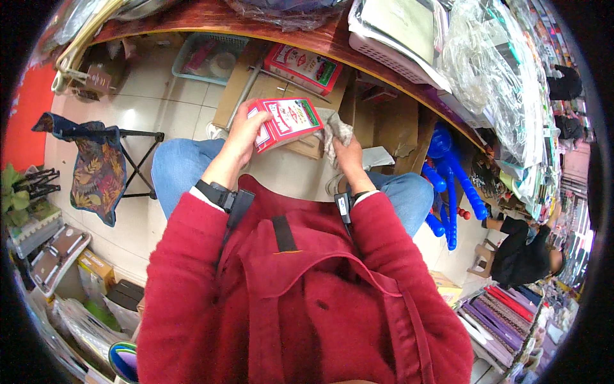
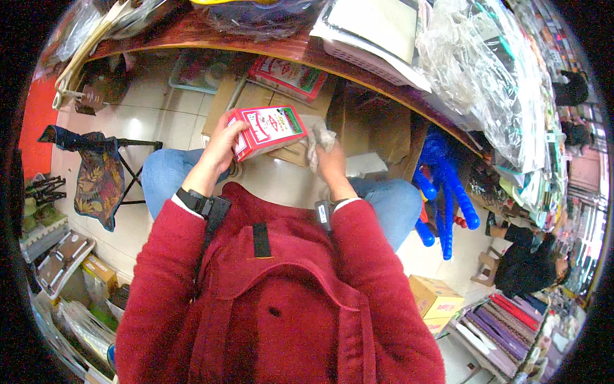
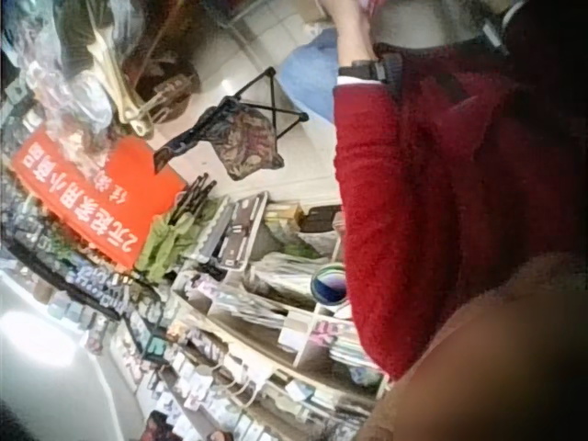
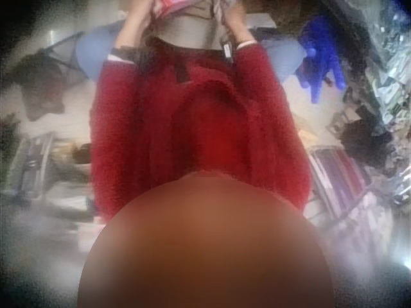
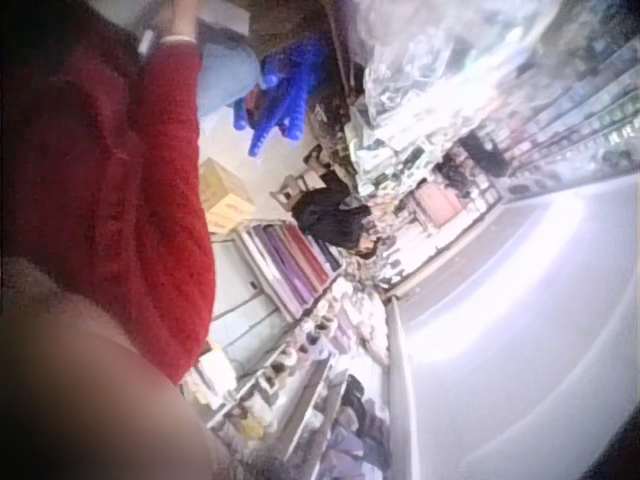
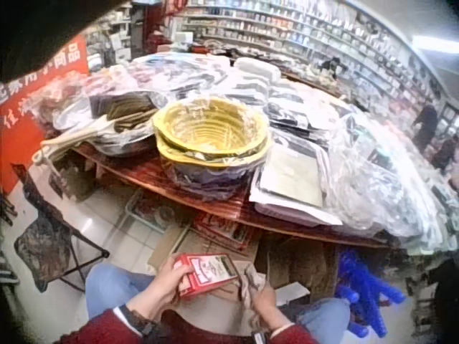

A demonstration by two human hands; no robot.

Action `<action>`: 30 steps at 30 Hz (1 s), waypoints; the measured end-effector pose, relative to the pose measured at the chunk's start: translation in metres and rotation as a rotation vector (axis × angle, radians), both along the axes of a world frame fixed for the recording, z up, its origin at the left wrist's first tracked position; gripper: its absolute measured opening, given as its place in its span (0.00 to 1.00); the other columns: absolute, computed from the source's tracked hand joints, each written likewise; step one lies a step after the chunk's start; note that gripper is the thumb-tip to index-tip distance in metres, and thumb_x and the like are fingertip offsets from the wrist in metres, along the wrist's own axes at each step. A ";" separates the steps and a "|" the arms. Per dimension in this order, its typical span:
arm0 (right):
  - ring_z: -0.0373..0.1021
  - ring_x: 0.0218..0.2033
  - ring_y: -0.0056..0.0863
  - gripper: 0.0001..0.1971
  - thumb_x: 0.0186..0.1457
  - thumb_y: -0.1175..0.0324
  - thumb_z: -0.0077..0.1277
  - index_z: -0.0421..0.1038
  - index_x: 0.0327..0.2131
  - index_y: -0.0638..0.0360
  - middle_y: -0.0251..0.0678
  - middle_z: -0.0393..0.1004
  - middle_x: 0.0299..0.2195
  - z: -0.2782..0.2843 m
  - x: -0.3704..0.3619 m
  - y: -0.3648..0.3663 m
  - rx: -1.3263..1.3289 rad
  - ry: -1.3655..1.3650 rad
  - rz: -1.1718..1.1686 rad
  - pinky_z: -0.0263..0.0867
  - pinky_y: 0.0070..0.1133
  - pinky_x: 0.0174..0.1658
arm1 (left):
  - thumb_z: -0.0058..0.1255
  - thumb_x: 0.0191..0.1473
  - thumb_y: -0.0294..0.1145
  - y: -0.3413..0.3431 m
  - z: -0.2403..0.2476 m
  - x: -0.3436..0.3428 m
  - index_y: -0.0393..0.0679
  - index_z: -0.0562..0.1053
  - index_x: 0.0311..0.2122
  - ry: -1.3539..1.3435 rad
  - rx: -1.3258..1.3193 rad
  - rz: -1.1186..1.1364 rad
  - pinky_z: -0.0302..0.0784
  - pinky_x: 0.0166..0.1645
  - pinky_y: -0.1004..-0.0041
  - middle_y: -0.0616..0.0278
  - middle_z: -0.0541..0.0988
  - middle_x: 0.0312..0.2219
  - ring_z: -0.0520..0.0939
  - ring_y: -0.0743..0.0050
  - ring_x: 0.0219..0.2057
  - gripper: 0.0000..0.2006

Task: The person sits on the floor and wipes the surfaces of several small rectangular boxes with a cloth. They rotate each box to clean multiple sides, then place it back into a cardboard box. The person also wipes the interior of the cardboard box and a metal frame before returning the cloth to a basket.

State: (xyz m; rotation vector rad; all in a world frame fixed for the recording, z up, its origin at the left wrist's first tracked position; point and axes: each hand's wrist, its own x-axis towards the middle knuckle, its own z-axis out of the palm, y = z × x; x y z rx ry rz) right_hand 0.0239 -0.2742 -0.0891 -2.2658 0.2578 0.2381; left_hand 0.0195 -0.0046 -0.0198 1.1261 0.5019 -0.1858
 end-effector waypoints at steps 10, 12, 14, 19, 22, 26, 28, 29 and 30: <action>0.70 0.48 0.41 0.24 0.50 0.69 0.56 0.65 0.51 0.62 0.48 0.73 0.46 0.078 0.010 0.111 0.333 -0.359 0.505 0.65 0.30 0.52 | 0.50 0.56 0.35 -0.003 -0.019 0.001 0.35 0.63 0.54 -0.058 -0.048 0.073 0.76 0.43 0.73 0.55 0.75 0.42 0.79 0.72 0.39 0.23; 0.70 0.49 0.44 0.23 0.50 0.70 0.56 0.66 0.51 0.62 0.49 0.73 0.46 0.069 0.015 0.112 0.297 -0.231 0.383 0.65 0.31 0.52 | 0.49 0.56 0.36 0.000 -0.020 0.000 0.35 0.63 0.55 0.003 -0.005 0.014 0.77 0.42 0.74 0.56 0.76 0.41 0.79 0.72 0.39 0.24; 0.70 0.48 0.46 0.23 0.49 0.71 0.55 0.66 0.51 0.60 0.49 0.74 0.44 0.050 0.024 0.106 0.279 -0.213 0.233 0.65 0.32 0.51 | 0.51 0.55 0.37 0.000 -0.019 -0.001 0.34 0.60 0.58 0.005 -0.027 -0.008 0.77 0.43 0.72 0.52 0.74 0.45 0.79 0.68 0.42 0.28; 0.70 0.47 0.50 0.24 0.50 0.62 0.55 0.67 0.51 0.56 0.52 0.74 0.43 0.004 0.039 0.055 -0.042 -0.042 0.087 0.66 0.36 0.49 | 0.59 0.50 0.37 -0.004 -0.008 0.000 0.34 0.54 0.61 -0.010 0.080 -0.064 0.76 0.48 0.70 0.48 0.72 0.48 0.77 0.66 0.45 0.37; 0.70 0.46 0.51 0.22 0.51 0.59 0.53 0.67 0.49 0.57 0.52 0.74 0.42 -0.011 0.035 0.031 -0.090 0.010 0.046 0.66 0.37 0.48 | 0.60 0.50 0.36 -0.007 0.001 0.000 0.33 0.48 0.63 -0.037 0.136 -0.099 0.76 0.49 0.70 0.47 0.70 0.49 0.77 0.65 0.46 0.43; 0.69 0.47 0.52 0.23 0.50 0.58 0.53 0.67 0.48 0.58 0.53 0.74 0.43 -0.018 0.017 0.004 -0.201 0.108 0.182 0.65 0.38 0.49 | 0.62 0.48 0.37 -0.010 0.003 -0.001 0.33 0.39 0.65 0.018 0.133 -0.067 0.76 0.49 0.69 0.45 0.69 0.49 0.78 0.64 0.45 0.50; 0.69 0.48 0.51 0.26 0.49 0.57 0.54 0.67 0.50 0.59 0.53 0.74 0.44 -0.016 0.001 -0.004 -0.150 0.086 0.205 0.65 0.35 0.50 | 0.64 0.47 0.36 -0.009 -0.002 -0.004 0.34 0.34 0.65 0.028 0.113 -0.006 0.79 0.46 0.68 0.44 0.69 0.49 0.79 0.63 0.44 0.54; 0.69 0.48 0.51 0.27 0.49 0.58 0.55 0.67 0.51 0.60 0.53 0.74 0.44 -0.014 -0.002 -0.006 -0.130 0.107 0.157 0.65 0.35 0.50 | 0.64 0.46 0.35 -0.008 -0.005 -0.005 0.33 0.33 0.65 0.051 0.132 0.011 0.80 0.45 0.68 0.43 0.70 0.48 0.80 0.62 0.42 0.55; 0.69 0.48 0.50 0.27 0.48 0.58 0.56 0.67 0.51 0.60 0.53 0.74 0.44 -0.011 -0.006 -0.008 -0.106 0.130 0.109 0.65 0.34 0.51 | 0.65 0.45 0.34 -0.007 -0.008 -0.007 0.33 0.33 0.64 0.071 0.144 0.028 0.81 0.43 0.68 0.42 0.70 0.47 0.80 0.61 0.41 0.55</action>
